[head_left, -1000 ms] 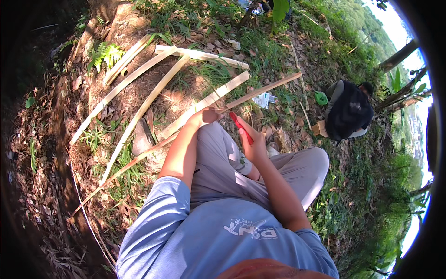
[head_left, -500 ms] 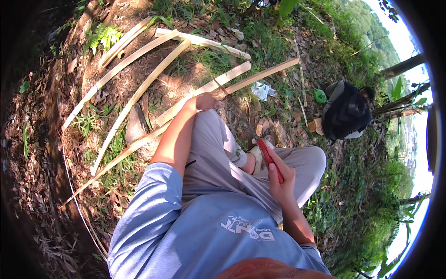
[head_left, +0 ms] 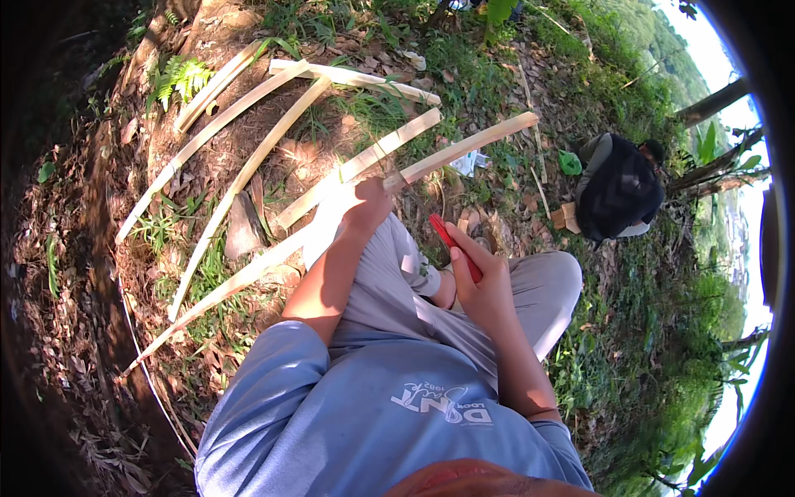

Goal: The person sits on the ground in a wooded area and uses a red-handled saw to cut thin wooden strips. They hold the wood against their leg and saw through it, then place the cut pieces on the ground. Another person is visible in the background.

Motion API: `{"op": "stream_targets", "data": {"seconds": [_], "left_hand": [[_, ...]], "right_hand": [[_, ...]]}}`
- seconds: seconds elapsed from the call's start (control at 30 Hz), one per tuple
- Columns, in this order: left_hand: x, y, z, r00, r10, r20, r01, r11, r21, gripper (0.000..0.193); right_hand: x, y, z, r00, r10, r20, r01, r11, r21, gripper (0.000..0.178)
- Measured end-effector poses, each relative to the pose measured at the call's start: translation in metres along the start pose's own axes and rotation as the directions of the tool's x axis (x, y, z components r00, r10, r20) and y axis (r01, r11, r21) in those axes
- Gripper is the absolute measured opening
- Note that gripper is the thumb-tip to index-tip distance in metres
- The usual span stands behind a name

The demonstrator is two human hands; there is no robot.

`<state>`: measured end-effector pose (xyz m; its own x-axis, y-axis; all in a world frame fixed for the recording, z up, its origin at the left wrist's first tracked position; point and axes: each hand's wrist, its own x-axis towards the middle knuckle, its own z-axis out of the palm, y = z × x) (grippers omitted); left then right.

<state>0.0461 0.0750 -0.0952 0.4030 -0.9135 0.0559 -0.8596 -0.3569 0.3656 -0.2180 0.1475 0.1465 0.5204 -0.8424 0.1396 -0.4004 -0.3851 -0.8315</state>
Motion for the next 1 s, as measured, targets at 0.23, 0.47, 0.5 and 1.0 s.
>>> {"op": "stream_targets", "data": {"seconds": [0.23,0.47,0.5,1.0], "left_hand": [[0.025,-0.025,0.032,0.998,0.047,0.046,-0.053,0.989,0.138,0.022],[0.025,-0.004,-0.017,0.984,0.010,0.175,-0.014,1.000,0.017,0.028],[0.020,-0.001,-0.026,0.985,-0.005,0.171,0.009,1.000,-0.023,0.028],[-0.018,0.011,-0.044,0.994,0.011,-0.112,-0.028,0.988,-0.154,0.015]], "right_hand": [[0.062,0.032,0.072,0.997,-0.073,-0.035,0.075,0.996,0.039,0.037],[-0.020,0.052,0.025,0.998,0.043,-0.048,-0.042,0.998,0.037,0.040],[-0.044,0.054,0.020,0.997,0.040,-0.068,-0.038,0.999,0.029,0.041],[0.055,0.065,0.067,0.992,-0.115,-0.055,0.112,0.992,-0.055,0.038]]}}
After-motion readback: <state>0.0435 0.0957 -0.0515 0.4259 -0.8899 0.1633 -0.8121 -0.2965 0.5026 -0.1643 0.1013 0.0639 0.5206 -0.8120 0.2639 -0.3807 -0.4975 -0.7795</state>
